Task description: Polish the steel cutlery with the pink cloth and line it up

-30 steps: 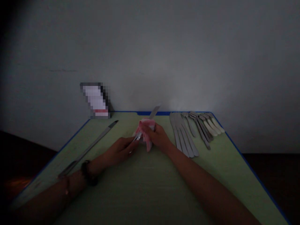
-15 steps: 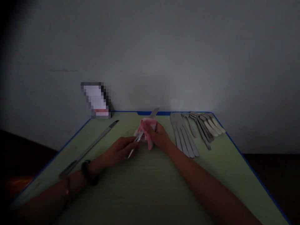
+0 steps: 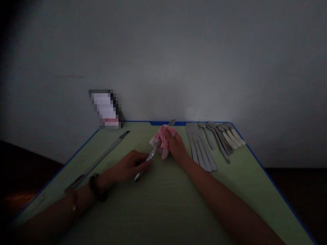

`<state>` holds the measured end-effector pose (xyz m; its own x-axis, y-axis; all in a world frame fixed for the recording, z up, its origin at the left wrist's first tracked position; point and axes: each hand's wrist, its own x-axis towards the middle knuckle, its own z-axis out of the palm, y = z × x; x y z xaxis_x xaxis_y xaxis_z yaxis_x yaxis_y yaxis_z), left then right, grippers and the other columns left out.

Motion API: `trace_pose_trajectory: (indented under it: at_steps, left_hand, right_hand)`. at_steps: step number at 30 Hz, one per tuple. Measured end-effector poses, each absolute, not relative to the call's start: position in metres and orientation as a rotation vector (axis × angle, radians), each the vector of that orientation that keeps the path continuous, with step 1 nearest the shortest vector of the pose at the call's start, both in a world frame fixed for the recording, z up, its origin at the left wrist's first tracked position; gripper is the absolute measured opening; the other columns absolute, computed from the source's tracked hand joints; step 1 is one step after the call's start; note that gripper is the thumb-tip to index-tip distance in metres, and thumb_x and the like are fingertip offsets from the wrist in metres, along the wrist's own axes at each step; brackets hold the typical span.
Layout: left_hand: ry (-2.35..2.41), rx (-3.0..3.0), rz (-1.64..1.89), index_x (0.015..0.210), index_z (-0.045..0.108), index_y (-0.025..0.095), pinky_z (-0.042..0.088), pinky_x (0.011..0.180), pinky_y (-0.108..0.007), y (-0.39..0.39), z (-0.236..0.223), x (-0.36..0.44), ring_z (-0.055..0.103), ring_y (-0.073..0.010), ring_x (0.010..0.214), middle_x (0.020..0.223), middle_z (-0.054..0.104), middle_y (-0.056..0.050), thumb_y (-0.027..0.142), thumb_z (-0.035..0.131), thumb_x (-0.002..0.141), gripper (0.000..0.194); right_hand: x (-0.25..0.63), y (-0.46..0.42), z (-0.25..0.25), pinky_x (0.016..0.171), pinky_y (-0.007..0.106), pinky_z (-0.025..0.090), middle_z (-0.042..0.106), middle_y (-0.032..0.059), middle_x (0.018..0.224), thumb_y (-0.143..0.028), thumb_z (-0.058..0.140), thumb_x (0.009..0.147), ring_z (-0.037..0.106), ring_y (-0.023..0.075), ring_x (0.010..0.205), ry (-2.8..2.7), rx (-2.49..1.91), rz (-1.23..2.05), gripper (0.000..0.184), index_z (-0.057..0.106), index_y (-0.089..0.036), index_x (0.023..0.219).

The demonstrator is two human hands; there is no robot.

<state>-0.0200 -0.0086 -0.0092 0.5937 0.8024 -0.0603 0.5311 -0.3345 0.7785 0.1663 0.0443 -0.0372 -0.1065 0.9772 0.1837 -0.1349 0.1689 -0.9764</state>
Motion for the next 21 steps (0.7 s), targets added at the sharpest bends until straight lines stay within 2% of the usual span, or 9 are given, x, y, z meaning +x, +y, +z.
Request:
trace_pose_trajectory:
  at_steps: [3,6,8,10,13,16,18,21]
  left_hand:
    - [1.035,1.973,0.502,0.085,0.056,0.015,0.038,0.053,-0.020,-0.007,-0.010,-0.019,0.051,-0.0099,0.056,0.066,0.059,0.002,0.025,0.048,0.084,0.013]
    - [1.034,1.913,0.564,0.094,0.056,0.015,0.040,0.054,-0.020,-0.006,-0.012,-0.019,0.053,-0.0105,0.058,0.069,0.062,0.002,0.023,0.047,0.084,0.015]
    - [1.078,1.867,0.578,0.089,0.057,0.015,0.039,0.052,-0.019,-0.005,-0.012,-0.019,0.052,-0.0102,0.054,0.064,0.059,0.003,0.026,0.045,0.086,0.016]
    - [1.136,1.824,0.567,0.081,0.057,0.016,0.038,0.048,-0.019,-0.005,-0.012,-0.017,0.050,-0.0100,0.050,0.058,0.057,0.003,0.033,0.041,0.089,0.025]
    - [1.192,1.800,0.562,0.077,0.057,0.016,0.037,0.046,-0.020,-0.006,-0.010,-0.015,0.049,-0.0101,0.047,0.055,0.057,0.003,0.043,0.037,0.092,0.037]
    - [1.223,1.781,0.618,0.081,0.059,0.016,0.037,0.047,-0.019,-0.006,-0.009,-0.012,0.050,-0.0105,0.048,0.054,0.058,0.004,0.044,0.039,0.091,0.035]
    - [1.236,1.754,0.637,0.079,0.058,0.016,0.037,0.046,-0.019,-0.006,-0.008,-0.012,0.049,-0.0102,0.046,0.052,0.057,0.004,0.044,0.040,0.091,0.035]
    - [1.254,1.728,0.635,0.065,0.053,0.017,0.036,0.045,-0.019,-0.004,-0.007,-0.013,0.045,-0.0095,0.042,0.046,0.052,0.005,0.046,0.038,0.091,0.043]
  right_hand:
    - [0.166,0.040,-0.032,0.065,0.027,0.048,0.065,0.0018,0.079,-0.053,0.054,0.081,0.059,0.0161,0.073,-1.315,-0.986,1.147,0.036,0.063,-0.021,0.092]
    - [0.164,0.034,-0.026,0.059,0.026,0.047,0.064,0.0013,0.076,-0.052,0.055,0.081,0.057,0.0145,0.066,-1.385,-0.995,1.112,0.034,0.062,-0.020,0.093]
    - [0.163,0.032,-0.024,0.056,0.024,0.046,0.064,0.0008,0.076,-0.052,0.055,0.081,0.056,0.0134,0.063,-1.415,-0.990,1.110,0.034,0.061,-0.020,0.094]
    - [0.162,0.032,-0.024,0.057,0.025,0.047,0.064,0.0010,0.078,-0.051,0.055,0.081,0.056,0.0131,0.064,-1.451,-0.986,1.097,0.034,0.062,-0.020,0.094]
    - [0.162,0.032,-0.026,0.069,0.027,0.049,0.065,0.0023,0.085,-0.049,0.053,0.083,0.059,0.0147,0.074,-1.509,-0.981,1.041,0.032,0.063,-0.020,0.093]
    - [0.162,0.031,-0.027,0.077,0.030,0.047,0.066,0.0029,0.091,-0.045,0.052,0.085,0.060,0.0162,0.082,-1.562,-0.967,0.958,0.028,0.063,-0.021,0.096]
    - [0.162,0.030,-0.026,0.077,0.030,0.047,0.066,0.0028,0.092,-0.043,0.051,0.086,0.060,0.0165,0.082,-1.582,-0.956,0.927,0.026,0.062,-0.022,0.098]
    - [0.162,0.027,-0.026,0.074,0.030,0.047,0.067,0.0021,0.090,-0.042,0.050,0.087,0.060,0.0165,0.080,-1.596,-0.943,0.920,0.025,0.062,-0.024,0.100]
